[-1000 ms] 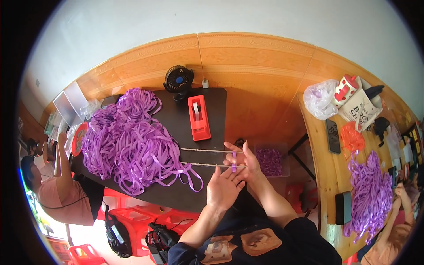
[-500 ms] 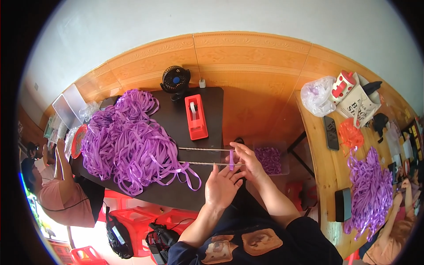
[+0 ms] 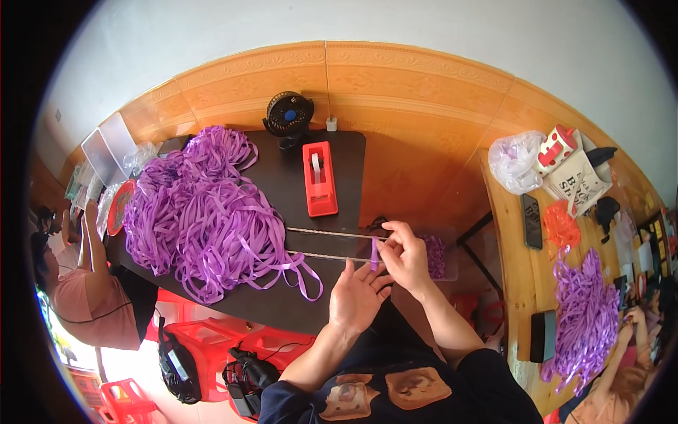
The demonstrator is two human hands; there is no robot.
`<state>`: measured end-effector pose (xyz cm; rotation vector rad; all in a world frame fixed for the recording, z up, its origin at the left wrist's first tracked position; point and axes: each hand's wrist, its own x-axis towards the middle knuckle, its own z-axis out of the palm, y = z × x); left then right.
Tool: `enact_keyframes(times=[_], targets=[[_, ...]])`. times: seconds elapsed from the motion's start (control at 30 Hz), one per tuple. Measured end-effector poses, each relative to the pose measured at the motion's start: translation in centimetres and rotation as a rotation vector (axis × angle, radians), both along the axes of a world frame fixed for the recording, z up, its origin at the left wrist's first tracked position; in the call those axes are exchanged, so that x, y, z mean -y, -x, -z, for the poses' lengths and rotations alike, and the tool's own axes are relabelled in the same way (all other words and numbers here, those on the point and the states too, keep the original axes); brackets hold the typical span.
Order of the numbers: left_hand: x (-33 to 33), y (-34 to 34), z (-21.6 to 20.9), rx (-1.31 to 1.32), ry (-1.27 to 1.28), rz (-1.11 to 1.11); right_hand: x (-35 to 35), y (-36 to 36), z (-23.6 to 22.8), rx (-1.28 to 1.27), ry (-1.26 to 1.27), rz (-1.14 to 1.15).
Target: The recorder is wrapping purple ribbons around a metal jig to measure and cut them into loops.
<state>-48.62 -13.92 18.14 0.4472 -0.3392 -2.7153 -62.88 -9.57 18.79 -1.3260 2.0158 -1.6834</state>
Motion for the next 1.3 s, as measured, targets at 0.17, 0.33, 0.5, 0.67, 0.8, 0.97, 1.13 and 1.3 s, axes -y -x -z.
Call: enact_keyframes(times=[0.17, 0.33, 0.5, 0.67, 0.8, 0.97, 1.13, 1.3], targets=[[-0.1, 0.2, -0.5, 0.006, 0.0, 0.0, 0.8, 0.6, -0.7, -0.108, -0.186, -0.034], [-0.1, 0.1, -0.2, 0.01, -0.019, -0.01, 1.4, 0.4, 0.1, -0.008, -0.122, -0.105], [-0.1, 0.1, -0.5, 0.016, -0.019, -0.013, 1.1, 0.3, 0.6, 0.172, -0.057, -0.111], [0.0, 0.0, -0.4, 0.019, 0.003, -0.008, 0.7, 0.2, 0.9, 0.179, -0.028, -0.075], [-0.1, 0.1, -0.5, 0.036, 0.013, -0.008, 0.3, 0.4, 0.8, 0.133, -0.064, -0.066], [-0.1, 0.1, -0.7, 0.046, 0.018, -0.003, -0.2, 1.2, 1.8, 0.067, -0.111, -0.058], [-0.1, 0.1, -0.7, 0.055, 0.022, 0.005, -0.9, 1.9, 3.0, 0.379, 0.01, -0.04], [-0.1, 0.2, -0.4, 0.045, 0.034, 0.003, -0.3, 2.0, 4.7, 0.922, 0.135, -0.109]])
